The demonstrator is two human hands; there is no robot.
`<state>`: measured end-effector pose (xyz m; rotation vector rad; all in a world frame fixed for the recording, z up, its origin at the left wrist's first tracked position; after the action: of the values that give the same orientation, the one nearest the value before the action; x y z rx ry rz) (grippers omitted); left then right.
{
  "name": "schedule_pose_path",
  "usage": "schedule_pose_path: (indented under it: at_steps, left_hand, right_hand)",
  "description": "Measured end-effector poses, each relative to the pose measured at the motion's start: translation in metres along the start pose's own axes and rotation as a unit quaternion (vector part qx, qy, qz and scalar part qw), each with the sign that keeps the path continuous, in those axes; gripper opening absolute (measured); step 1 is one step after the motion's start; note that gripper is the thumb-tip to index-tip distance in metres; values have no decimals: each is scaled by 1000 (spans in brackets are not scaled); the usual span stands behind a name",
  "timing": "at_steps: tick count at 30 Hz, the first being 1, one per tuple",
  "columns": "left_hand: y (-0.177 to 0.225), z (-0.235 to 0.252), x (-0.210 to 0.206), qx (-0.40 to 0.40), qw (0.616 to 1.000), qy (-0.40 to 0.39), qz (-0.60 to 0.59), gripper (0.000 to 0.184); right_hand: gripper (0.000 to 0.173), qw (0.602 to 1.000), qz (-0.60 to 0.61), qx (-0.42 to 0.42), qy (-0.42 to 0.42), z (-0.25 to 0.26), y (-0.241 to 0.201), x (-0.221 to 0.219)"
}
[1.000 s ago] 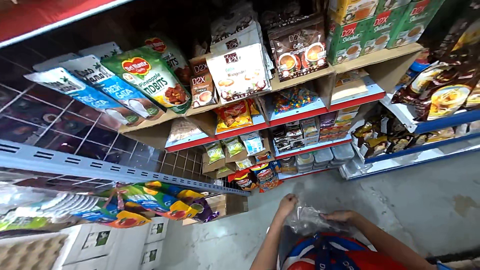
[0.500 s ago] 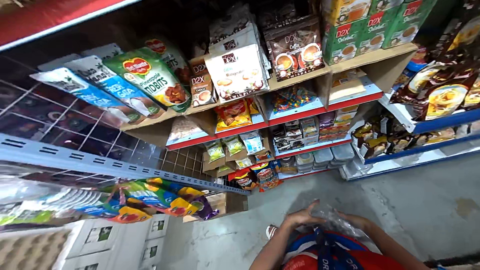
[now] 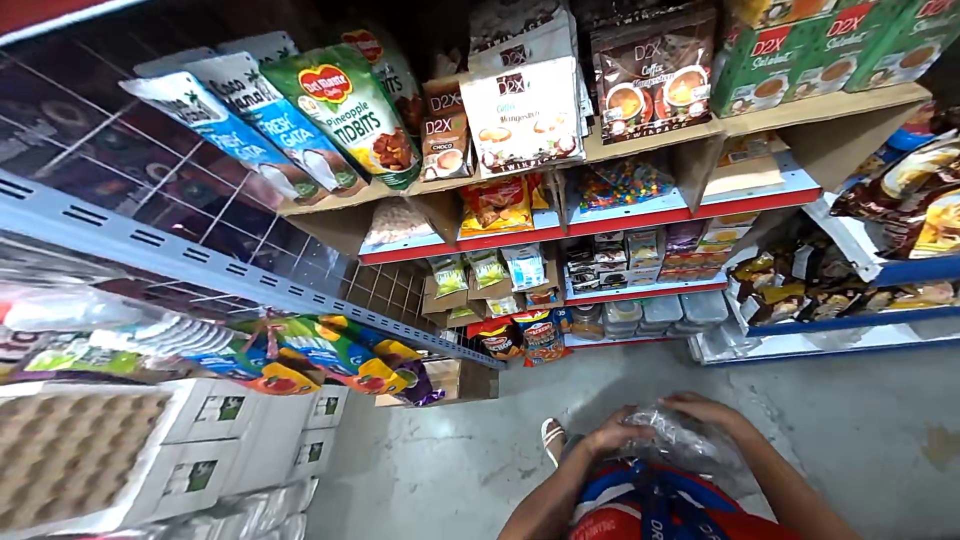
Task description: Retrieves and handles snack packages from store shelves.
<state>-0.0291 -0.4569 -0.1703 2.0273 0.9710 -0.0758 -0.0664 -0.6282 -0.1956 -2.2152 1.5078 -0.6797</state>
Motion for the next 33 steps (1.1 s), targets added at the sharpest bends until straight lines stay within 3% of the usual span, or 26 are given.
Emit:
schedule_pose_path:
  at_steps: [3, 5, 7, 9, 11, 12, 14, 16, 19, 21, 22, 25, 27, 29, 33]
  left_hand:
    - [18, -6, 17, -45, 997, 54, -43, 63]
    - [40, -16, 27, -67, 995, 66, -44, 61]
    - [53, -27, 33, -63, 997, 45, -5, 63]
    - [58, -41, 46, -42, 997, 20, 65, 63]
    - [71, -59, 71, -20, 985, 10, 172, 61]
    - [88, -74, 91, -19, 974, 25, 223, 60]
    - [153, -118, 142, -69, 950, 130, 276, 58]
    - [242, -180, 193, -178, 892, 296, 292, 52]
    - [351, -267, 259, -315, 748, 491, 316, 44]
    - [393, -287, 303, -321, 688, 563, 325, 47]
    - [407, -286, 324, -288, 680, 585, 334, 52]
    - [426, -264, 365, -123, 698, 607, 358, 66]
    - [427, -253, 376, -63, 697, 611, 370, 66]
    - [428, -250, 383, -88, 708, 614, 337, 73]
    - [412, -255, 389, -289, 756, 572, 132, 72]
  right_hand:
    - [84, 995, -53, 79, 30, -28, -54, 20]
    - [113, 987, -104, 124, -1, -49, -85, 3]
    - [127, 980, -161, 119, -14, -52, -97, -20]
    - [120, 975, -193, 106, -35, -46, -100, -40]
    - [102, 972, -197, 116, -46, -41, -104, -56]
    - [94, 972, -196, 120, -46, -38, -105, -64]
    - [80, 976, -175, 127, -34, -31, -102, -75]
    - [71, 983, -117, 141, -15, -26, -95, -78]
    - [59, 991, -44, 121, -22, -28, -98, -77]
    - [53, 993, -23, 111, -26, -31, -103, -78]
    - [52, 993, -9, 112, -23, -32, -104, -78]
    - [53, 993, 54, 98, 42, -41, -105, -61]
    - [54, 982, 121, 83, 120, -52, -95, -43]
    - [58, 960, 198, 64, 186, -69, -85, -26]
    - [59, 901, 307, 111, 285, -111, -81, 6]
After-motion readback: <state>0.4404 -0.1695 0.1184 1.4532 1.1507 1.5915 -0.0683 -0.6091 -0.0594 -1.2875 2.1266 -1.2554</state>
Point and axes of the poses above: each hand's wrist, its own z-axis towards the middle knuckle, its own x-axis out of the back of the hand, y = z × x, the point moved 9 cm from there along z, towards the middle knuckle, and after that the axes turned 7 degrees about -z, right-handed, at the moved point
